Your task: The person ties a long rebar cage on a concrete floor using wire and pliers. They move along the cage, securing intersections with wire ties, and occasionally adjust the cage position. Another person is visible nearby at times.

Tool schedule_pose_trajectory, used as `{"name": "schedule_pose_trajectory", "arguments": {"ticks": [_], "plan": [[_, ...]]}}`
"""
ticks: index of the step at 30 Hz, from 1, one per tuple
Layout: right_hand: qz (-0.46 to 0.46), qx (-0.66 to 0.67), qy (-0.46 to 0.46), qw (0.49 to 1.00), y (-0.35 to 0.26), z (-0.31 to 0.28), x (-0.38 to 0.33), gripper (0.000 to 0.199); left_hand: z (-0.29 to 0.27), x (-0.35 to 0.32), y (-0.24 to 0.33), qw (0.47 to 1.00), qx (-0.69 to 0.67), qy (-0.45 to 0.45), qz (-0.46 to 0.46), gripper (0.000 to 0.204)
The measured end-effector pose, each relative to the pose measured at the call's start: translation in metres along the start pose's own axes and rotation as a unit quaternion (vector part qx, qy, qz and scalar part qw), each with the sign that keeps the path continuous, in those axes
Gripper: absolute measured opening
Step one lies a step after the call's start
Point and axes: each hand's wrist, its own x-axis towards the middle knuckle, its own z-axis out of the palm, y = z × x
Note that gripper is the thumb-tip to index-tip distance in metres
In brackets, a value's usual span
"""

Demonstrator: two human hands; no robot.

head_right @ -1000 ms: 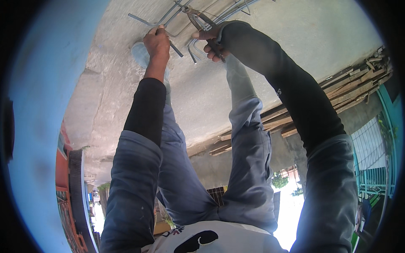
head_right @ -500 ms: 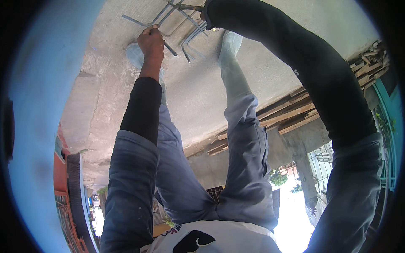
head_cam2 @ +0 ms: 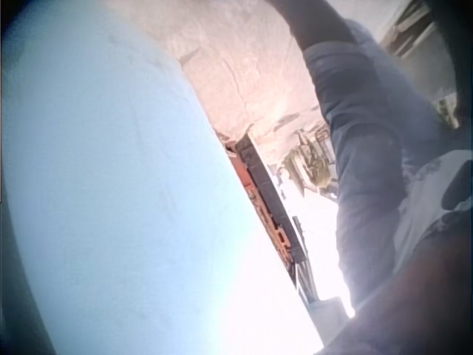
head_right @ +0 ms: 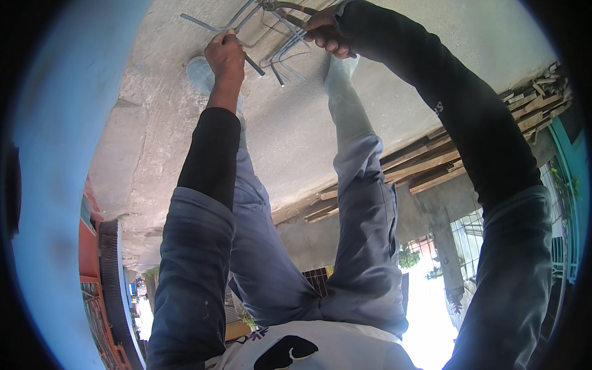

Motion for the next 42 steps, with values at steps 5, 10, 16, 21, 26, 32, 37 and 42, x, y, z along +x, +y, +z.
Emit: {"name": "schedule_pose_trajectory", "arguments": {"ticks": [5, 10, 16, 21, 26, 32, 37, 42], "plan": [[0.066, -0.186, 0.128, 0.972, -0.016, 0.031, -0.02, 0.052, 0.004, -0.001, 0.002, 1.0, 0.007, -0.002, -0.011, 0.025], [0.094, -0.266, 0.198, 0.939, -0.044, 0.039, -0.033, 0.064, 0.004, -0.001, 0.004, 1.0, 0.002, 0.003, -0.003, 0.026], [-0.02, -0.042, 0.016, 0.999, -0.009, 0.023, -0.01, 0.043, -0.005, -0.001, 0.007, 0.996, 0.078, -0.014, -0.049, 0.028], [-0.122, -0.442, 0.268, 0.847, -0.022, 0.056, -0.041, 0.036, -0.003, -0.002, 0.007, 0.998, 0.049, -0.004, -0.042, 0.027], [-0.366, -0.68, 0.5, 0.392, -0.017, 0.048, -0.052, 0.02, 0.001, -0.009, 0.015, 0.999, 0.01, 0.006, -0.038, 0.028], [-0.205, -0.792, 0.27, 0.507, -0.041, 0.057, -0.083, 0.04, -0.002, -0.004, 0.01, 0.998, 0.004, -0.014, -0.053, 0.03], [-0.114, -0.651, 0.164, 0.732, -0.044, 0.041, -0.044, 0.054, -0.001, 0.001, 0.002, 0.999, -0.032, -0.019, -0.019, 0.023], [0.033, -0.005, 0.088, 0.996, 0.0, 0.022, -0.008, 0.056, 0.01, 0.0, 0.012, 0.998, -0.042, -0.037, -0.033, 0.022]]}}
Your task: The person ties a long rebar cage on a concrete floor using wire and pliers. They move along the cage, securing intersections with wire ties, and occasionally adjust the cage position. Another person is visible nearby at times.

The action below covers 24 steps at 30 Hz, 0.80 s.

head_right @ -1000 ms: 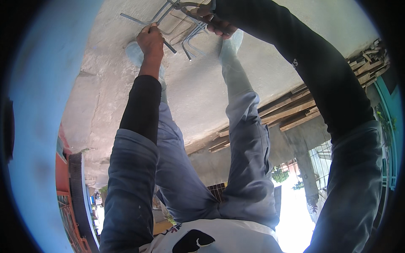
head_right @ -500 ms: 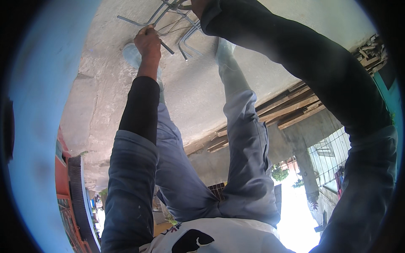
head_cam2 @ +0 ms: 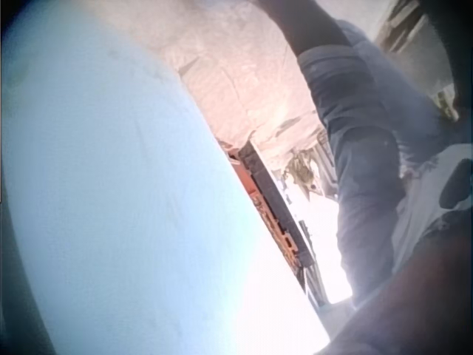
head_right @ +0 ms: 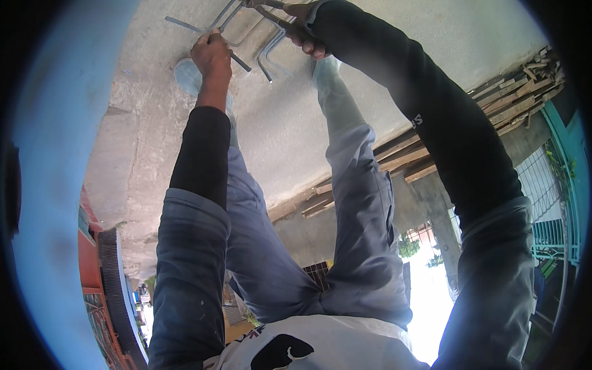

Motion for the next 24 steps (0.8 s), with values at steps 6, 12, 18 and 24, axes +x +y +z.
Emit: {"name": "schedule_pose_trajectory", "arguments": {"ticks": [6, 12, 18, 24], "plan": [[-0.128, 0.248, -0.156, 0.948, 0.045, 0.044, -0.023, 0.053, -0.012, -0.001, -0.005, 0.998, 0.048, 0.012, -0.049, 0.033], [-0.186, -0.364, 0.204, 0.89, 0.003, 0.03, -0.027, 0.058, -0.011, 0.0, 0.0, 0.997, 0.05, 0.006, -0.056, 0.033], [-0.104, -0.098, -0.056, 0.988, -0.006, -0.002, 0.008, 0.035, -0.013, -0.002, 0.001, 1.0, 0.009, 0.012, -0.017, 0.022], [-0.23, 0.24, -0.29, 0.897, 0.049, 0.006, 0.014, 0.044, -0.021, -0.012, 0.031, 0.987, -0.056, -0.067, -0.135, 0.027]]}}
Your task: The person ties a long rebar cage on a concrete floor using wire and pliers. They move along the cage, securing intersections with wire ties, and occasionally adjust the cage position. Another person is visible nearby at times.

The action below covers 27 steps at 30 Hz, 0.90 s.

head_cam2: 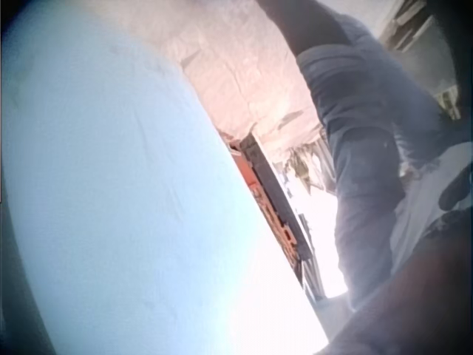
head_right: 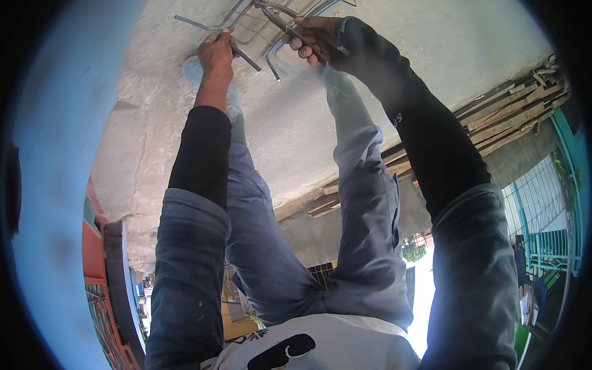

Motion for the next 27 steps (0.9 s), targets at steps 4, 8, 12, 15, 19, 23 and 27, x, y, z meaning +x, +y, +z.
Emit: {"name": "schedule_pose_trajectory", "arguments": {"ticks": [4, 8, 12, 15, 19, 23, 27], "plan": [[0.005, 0.034, -0.021, 0.999, 0.025, 0.011, -0.003, 0.043, -0.027, 0.007, 0.01, 0.877, 0.382, 0.144, 0.255, 0.035], [0.047, -0.036, 0.104, 0.993, 0.03, 0.013, -0.008, 0.038, -0.012, -0.023, 0.069, 0.977, 0.145, -0.147, 0.043, 0.043], [0.048, -0.135, 0.169, 0.975, 0.012, 0.049, -0.027, 0.031, -0.014, -0.044, 0.087, 0.938, 0.105, -0.327, -0.05, 0.044], [0.012, -0.152, 0.194, 0.969, 0.011, 0.048, -0.03, 0.031, -0.016, -0.055, 0.091, 0.925, 0.039, -0.37, -0.074, 0.041], [0.017, -0.277, 0.229, 0.933, 0.004, 0.055, -0.037, 0.028, -0.014, -0.073, 0.088, 0.938, -0.023, -0.337, -0.071, 0.035], [0.015, -0.243, 0.279, 0.929, 0.014, 0.071, -0.038, 0.026, -0.019, -0.08, 0.086, 0.937, -0.051, -0.339, -0.069, 0.03], [-0.001, -0.058, 0.242, 0.969, 0.043, 0.078, -0.041, 0.029, -0.03, -0.095, 0.093, 0.942, 0.071, -0.328, -0.006, 0.029]]}}
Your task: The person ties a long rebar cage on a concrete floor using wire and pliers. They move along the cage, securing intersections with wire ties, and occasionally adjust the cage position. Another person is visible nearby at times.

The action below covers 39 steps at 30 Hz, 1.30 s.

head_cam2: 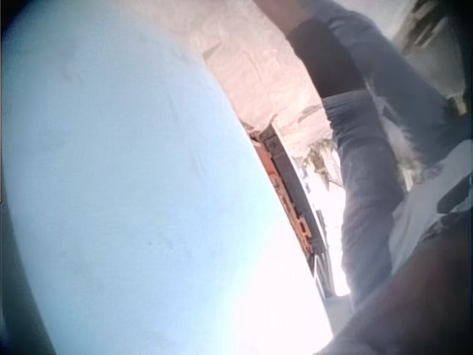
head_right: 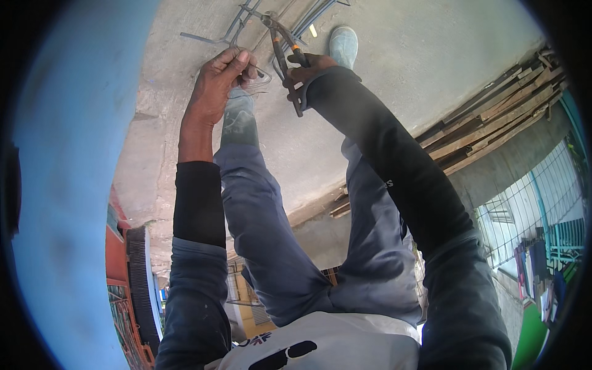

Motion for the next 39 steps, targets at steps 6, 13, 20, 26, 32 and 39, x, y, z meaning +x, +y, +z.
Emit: {"name": "schedule_pose_trajectory", "arguments": {"ticks": [6, 13, 20, 26, 32, 39], "plan": [[-0.046, -0.121, 0.012, 0.991, 0.017, -0.013, -0.018, 0.042, -0.003, -0.029, 0.002, 0.995, 0.087, 0.048, 0.015, 0.028], [-0.085, -0.216, -0.01, 0.973, 0.031, -0.023, -0.016, 0.044, 0.012, -0.038, 0.015, 0.995, 0.097, 0.016, -0.008, 0.03], [-0.161, -0.353, 0.032, 0.921, 0.021, -0.04, -0.035, 0.049, 0.027, -0.03, -0.009, 0.998, 0.047, 0.028, -0.021, 0.027], [-0.201, -0.368, 0.034, 0.907, 0.032, -0.066, -0.043, 0.055, 0.054, -0.022, -0.014, 1.0, 0.013, -0.003, 0.001, 0.026], [-0.202, -0.382, 0.035, 0.901, 0.041, -0.082, -0.042, 0.056, 0.068, -0.021, -0.012, 1.0, -0.015, -0.005, -0.006, 0.026], [-0.225, -0.385, 0.048, 0.894, 0.07, -0.1, -0.02, 0.056, 0.071, -0.017, -0.016, 0.999, -0.039, 0.015, 0.002, 0.025]]}}
